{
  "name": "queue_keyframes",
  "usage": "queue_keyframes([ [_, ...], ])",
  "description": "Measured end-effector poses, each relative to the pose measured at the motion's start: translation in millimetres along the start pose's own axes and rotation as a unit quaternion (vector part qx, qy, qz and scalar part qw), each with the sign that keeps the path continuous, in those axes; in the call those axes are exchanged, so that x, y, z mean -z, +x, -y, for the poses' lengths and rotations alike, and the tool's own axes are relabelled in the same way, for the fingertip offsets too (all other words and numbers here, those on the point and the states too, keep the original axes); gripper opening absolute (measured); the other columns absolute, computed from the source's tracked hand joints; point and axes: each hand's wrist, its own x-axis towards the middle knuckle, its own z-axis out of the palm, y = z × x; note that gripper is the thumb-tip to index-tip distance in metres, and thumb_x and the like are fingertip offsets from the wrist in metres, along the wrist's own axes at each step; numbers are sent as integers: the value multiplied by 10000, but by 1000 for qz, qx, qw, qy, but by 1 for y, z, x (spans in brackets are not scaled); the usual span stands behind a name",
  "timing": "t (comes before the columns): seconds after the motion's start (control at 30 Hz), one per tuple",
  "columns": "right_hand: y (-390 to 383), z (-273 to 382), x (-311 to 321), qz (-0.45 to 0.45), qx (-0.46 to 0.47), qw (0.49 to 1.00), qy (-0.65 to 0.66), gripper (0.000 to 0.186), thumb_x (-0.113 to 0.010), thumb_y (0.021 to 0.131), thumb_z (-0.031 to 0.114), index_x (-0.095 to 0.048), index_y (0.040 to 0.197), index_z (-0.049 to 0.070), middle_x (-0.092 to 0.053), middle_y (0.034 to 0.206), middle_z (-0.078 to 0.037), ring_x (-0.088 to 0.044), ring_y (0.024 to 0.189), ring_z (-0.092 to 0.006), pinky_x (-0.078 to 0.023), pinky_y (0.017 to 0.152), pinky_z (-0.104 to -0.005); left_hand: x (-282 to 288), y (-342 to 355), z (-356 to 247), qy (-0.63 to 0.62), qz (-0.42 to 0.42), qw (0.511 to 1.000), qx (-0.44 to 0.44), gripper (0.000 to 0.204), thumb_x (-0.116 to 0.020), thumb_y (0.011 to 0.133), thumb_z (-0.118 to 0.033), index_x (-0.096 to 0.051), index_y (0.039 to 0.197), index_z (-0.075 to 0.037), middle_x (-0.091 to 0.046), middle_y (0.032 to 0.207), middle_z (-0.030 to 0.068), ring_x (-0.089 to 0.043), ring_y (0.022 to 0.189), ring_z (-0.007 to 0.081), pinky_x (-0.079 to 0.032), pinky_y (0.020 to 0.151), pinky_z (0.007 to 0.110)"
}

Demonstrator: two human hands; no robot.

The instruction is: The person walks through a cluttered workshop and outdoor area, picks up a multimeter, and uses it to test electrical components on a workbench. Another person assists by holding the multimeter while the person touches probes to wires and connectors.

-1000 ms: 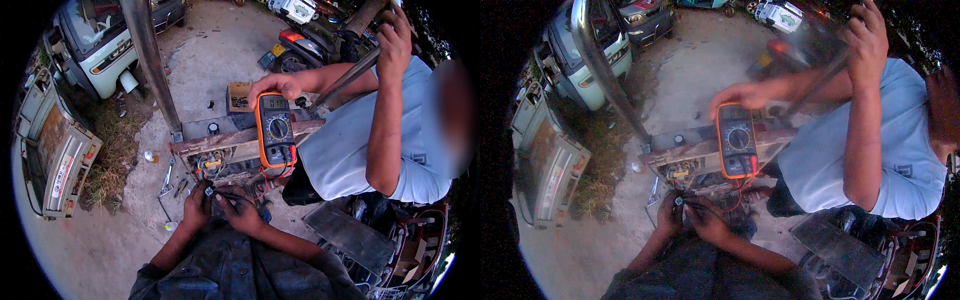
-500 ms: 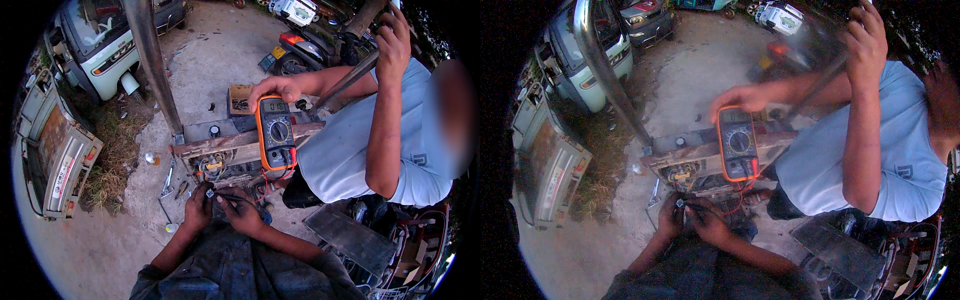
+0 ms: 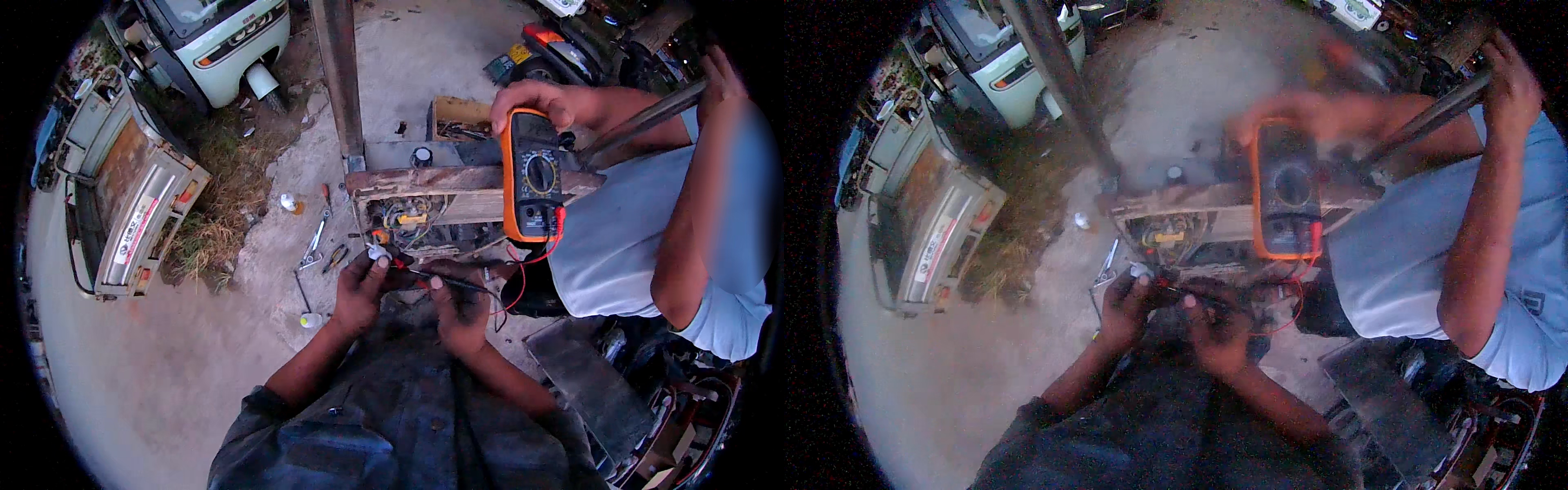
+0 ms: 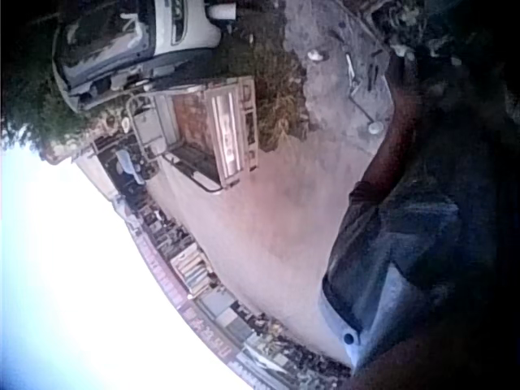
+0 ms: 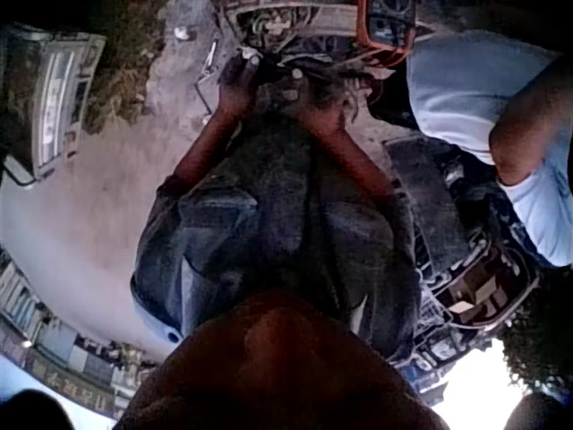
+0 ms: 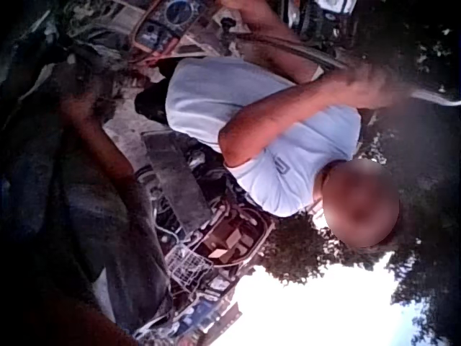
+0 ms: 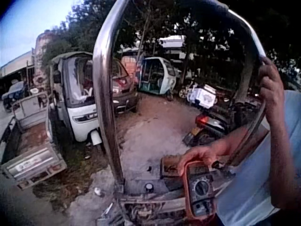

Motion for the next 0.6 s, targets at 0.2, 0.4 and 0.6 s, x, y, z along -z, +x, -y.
queue_keyframes([
  [0.2, -3, -3, 12, 53, -178, 982, -16, 271, -652, 906, 214, -618, 1102, 30, -644, 1040, -91, -594, 924, -144, -483, 771, -277, 7, 1, 1, -167, 22, 984, 54, 371, -521, 963, -296, -505, 1182, 3, -625, 1122, 200, -651, 965, 324, -505, 877, 447],
  [0.4, 1, -1, 24, 112, -183, 975, -48, 319, -643, 906, 311, -641, 1067, 36, -667, 969, -82, -585, 978, -166, -447, 885, -317, 9, 1, -2, -199, 53, 975, 88, 381, -514, 960, -344, -512, 1195, -44, -617, 1157, 209, -655, 954, 290, -507, 853, 435],
  [0.6, 10, 9, 26, 141, -225, 961, -73, 311, -660, 892, 322, -675, 903, 11, -667, 819, -67, -598, 787, -152, -476, 742, -319, 4, 2, -6, -196, 54, 974, 96, 496, -387, 976, -500, -528, 1197, -79, -619, 1170, 184, -653, 920, 244, -494, 833, 392],
])
